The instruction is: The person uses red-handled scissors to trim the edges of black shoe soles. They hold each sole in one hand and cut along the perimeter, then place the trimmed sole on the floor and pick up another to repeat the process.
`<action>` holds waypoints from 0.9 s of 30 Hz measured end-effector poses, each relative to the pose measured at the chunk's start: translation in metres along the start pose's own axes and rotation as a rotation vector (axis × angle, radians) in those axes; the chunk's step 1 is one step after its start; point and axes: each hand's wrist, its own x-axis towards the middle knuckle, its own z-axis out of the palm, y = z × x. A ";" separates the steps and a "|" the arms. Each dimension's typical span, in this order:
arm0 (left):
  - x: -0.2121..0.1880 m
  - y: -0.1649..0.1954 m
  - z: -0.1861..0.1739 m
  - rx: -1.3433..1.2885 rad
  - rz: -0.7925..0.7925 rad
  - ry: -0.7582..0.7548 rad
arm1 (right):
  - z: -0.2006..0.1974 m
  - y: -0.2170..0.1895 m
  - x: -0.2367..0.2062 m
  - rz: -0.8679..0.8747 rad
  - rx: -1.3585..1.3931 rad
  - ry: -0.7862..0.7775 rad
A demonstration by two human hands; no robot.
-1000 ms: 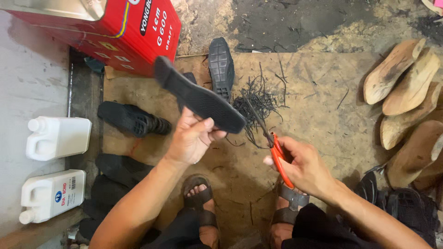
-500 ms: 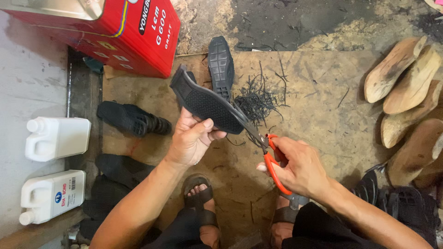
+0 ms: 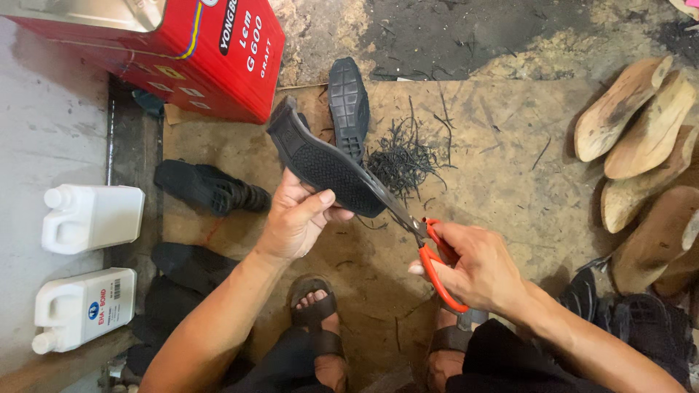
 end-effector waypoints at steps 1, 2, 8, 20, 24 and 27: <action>0.000 0.000 0.000 0.006 -0.002 -0.005 | 0.000 0.000 0.000 -0.023 0.008 0.012; -0.001 0.001 0.000 0.011 -0.006 -0.010 | 0.001 -0.002 -0.001 -0.043 0.016 0.023; -0.003 0.001 0.000 0.007 0.014 -0.007 | -0.001 -0.008 -0.002 0.058 0.072 -0.044; -0.005 0.007 0.001 0.040 0.019 -0.018 | 0.004 -0.004 -0.002 0.024 -0.009 -0.005; -0.004 0.007 -0.002 0.053 0.003 0.007 | -0.001 -0.003 -0.003 -0.006 0.033 -0.006; -0.002 0.005 -0.004 0.056 -0.010 -0.002 | 0.000 -0.002 0.004 -0.085 -0.025 0.058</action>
